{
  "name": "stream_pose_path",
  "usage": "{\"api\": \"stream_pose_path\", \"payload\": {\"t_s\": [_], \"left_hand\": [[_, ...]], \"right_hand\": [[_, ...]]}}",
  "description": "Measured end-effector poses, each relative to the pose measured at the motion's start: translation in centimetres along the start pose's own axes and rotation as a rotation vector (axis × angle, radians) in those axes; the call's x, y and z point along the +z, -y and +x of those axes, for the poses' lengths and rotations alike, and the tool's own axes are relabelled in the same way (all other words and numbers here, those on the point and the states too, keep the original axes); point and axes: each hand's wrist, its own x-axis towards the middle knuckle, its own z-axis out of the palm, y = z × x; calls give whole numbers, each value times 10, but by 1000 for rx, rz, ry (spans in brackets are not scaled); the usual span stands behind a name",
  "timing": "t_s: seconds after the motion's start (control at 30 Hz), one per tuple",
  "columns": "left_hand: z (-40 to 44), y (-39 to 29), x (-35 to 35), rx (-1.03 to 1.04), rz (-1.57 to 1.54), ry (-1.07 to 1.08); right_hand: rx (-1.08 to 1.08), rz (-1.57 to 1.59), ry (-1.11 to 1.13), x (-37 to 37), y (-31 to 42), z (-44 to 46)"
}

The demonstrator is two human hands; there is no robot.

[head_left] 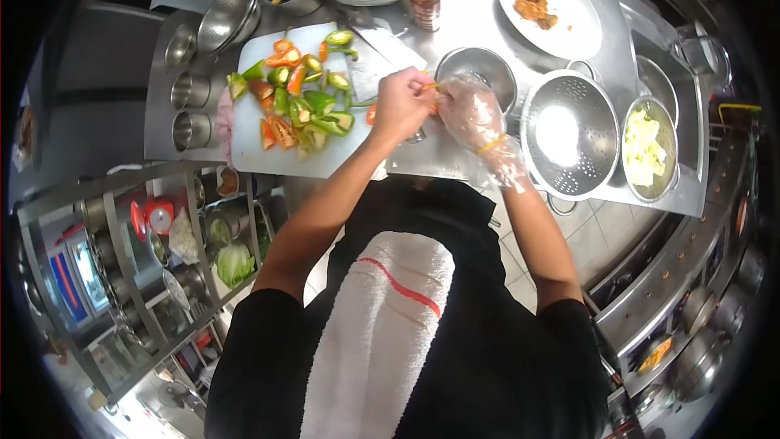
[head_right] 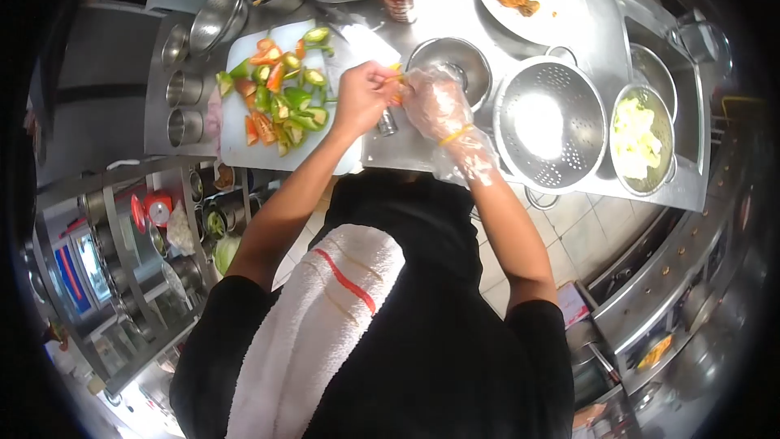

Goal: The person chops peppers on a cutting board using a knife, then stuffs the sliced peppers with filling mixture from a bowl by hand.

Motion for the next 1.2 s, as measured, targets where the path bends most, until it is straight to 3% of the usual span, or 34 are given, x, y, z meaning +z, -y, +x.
{"api": "stream_pose_path", "payload": {"t_s": [0.17, 0.27, 0.37, 0.5, 0.53, 0.57, 0.67, 0.7, 0.73, 0.8, 0.87, 0.93, 1.07, 1.13, 1.17, 1.2], "left_hand": [[5, -10, -7, 32, -83, -86], [13, -2, -9, 66, -51, -94], [18, 12, 2, 110, -32, -119], [2, 7, 22, 173, 90, -160], [-3, 4, 27, 260, 54, -217], [-9, -4, 24, 179, -1, -163], [-14, 18, 9, 285, -93, -254], [-19, 16, -9, 195, -169, -283], [-30, 15, -36, 104, -248, -306], [-41, 39, -92, 214, -393, -523], [-58, 78, -164, 235, -166, -763], [-71, 107, -224, 125, -157, -976], [-68, 165, -300, -13, -150, -974], [-64, 185, -327, -208, 76, -711], [-61, 193, -340, -213, 59, -717], [-57, 194, -349, -102, 248, -752]], "right_hand": [[393, 48, -140, -10, -23, 8], [177, -61, -107, -17, -43, 13], [181, -257, -36, -35, -31, 21], [-98, -600, -294, -27, -79, 35], [45, -528, -141, -28, -100, 45], [314, -497, 179, -40, -79, 54], [212, -505, 262, -31, -87, 55], [187, -512, 268, -28, -90, 53], [110, -509, 122, -23, -97, 48], [-40, -482, -96, -29, -74, 39], [-56, -359, -172, -34, -41, 43], [46, -283, -109, -22, -8, 52], [-288, -102, -21, 29, 90, 83], [-294, -35, 69, 69, 118, 107], [-356, -62, 74, 92, 138, 118], [-358, -111, 121, 110, 167, 128]]}}
